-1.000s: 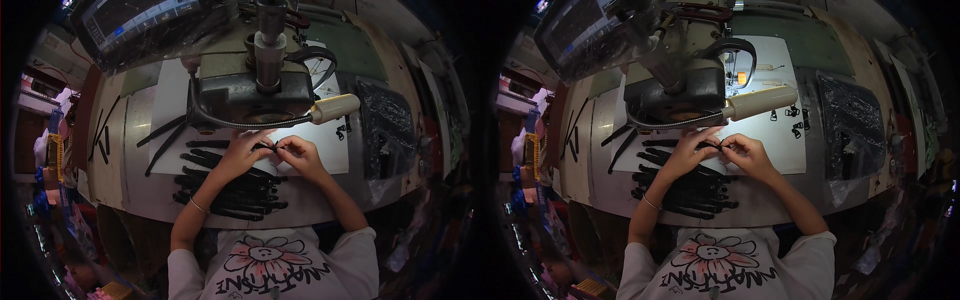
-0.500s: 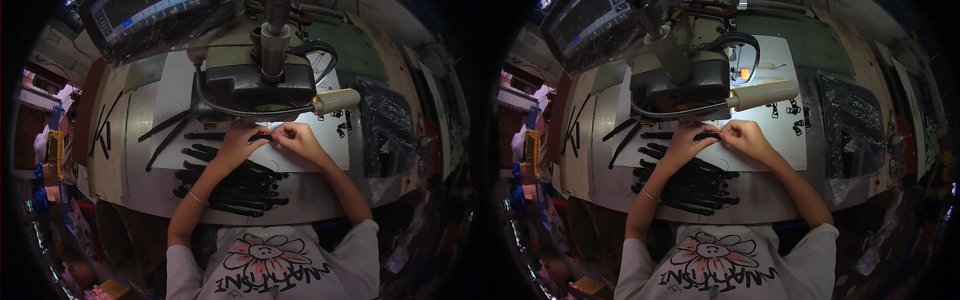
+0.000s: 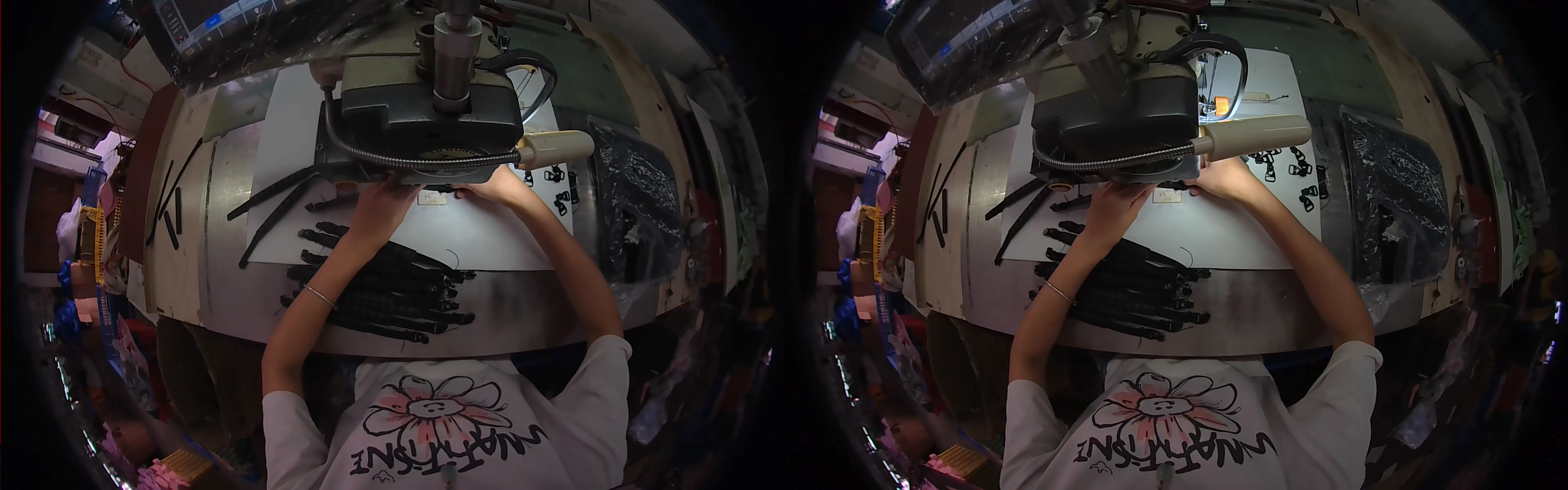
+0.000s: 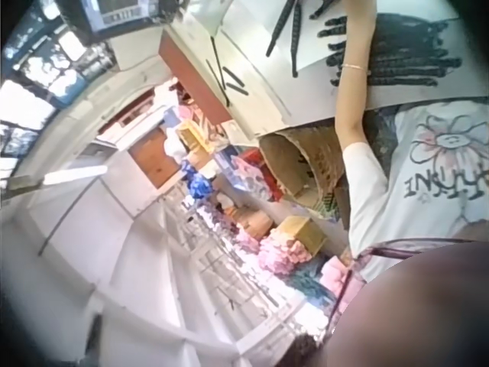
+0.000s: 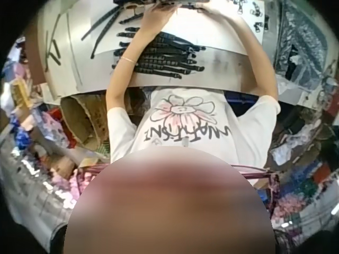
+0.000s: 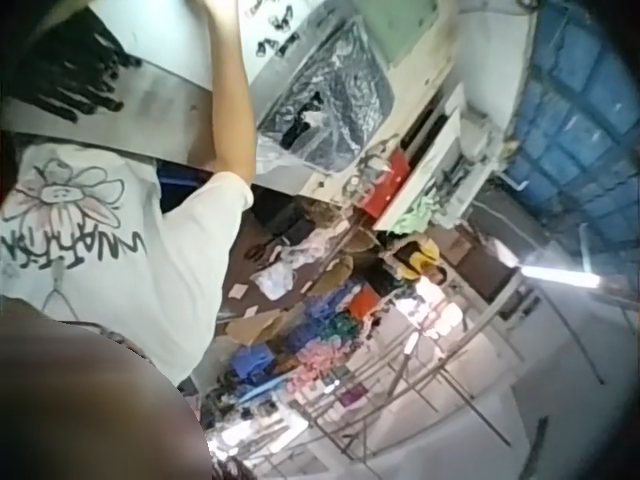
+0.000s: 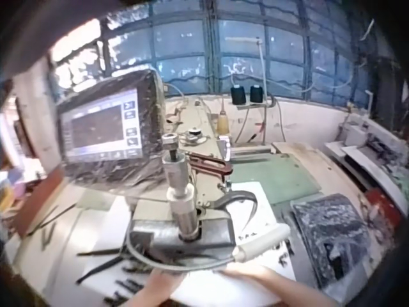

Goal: Attaching metal clips to leather straps using an industrial fastener machine.

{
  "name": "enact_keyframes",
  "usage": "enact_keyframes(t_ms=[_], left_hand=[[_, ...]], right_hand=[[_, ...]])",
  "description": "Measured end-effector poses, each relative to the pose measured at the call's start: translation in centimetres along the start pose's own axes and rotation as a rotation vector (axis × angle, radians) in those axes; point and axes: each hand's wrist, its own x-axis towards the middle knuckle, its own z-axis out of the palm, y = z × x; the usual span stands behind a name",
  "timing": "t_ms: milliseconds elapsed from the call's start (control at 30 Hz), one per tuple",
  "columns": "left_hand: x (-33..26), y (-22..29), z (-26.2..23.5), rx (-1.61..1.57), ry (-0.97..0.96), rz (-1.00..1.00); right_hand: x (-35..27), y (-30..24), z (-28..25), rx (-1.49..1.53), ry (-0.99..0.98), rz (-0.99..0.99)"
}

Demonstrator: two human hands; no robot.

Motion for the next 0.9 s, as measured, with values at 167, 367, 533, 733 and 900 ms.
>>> enact_keyframes(t_ms=[167,367,533,733,900], left_hand=[[-0.2,-0.5,0.7,-0.086,0.03,0.013],[-0.4,-0.6,0.3,0.076,-0.151,0.196],[0.1,-0.6,0.2,0.097,-0.151,0.319],[0.0,-0.9,-0.2,0.15,-0.134,0.375],[0.0,-0.3,-1.0,0.153,-0.177,0.372]], right_hand=[[0.4,0.5,0.2,-0.191,0.012,-0.043],[-0.3,1.5,1.2,-0.576,0.194,-0.156],[-2.2,2.7,2.1,-0.6,0.483,-0.573],[-3.1,3.0,3.1,-0.45,0.487,-0.573],[-2.5,4.5,2.1,-0.278,0.326,-0.554]])
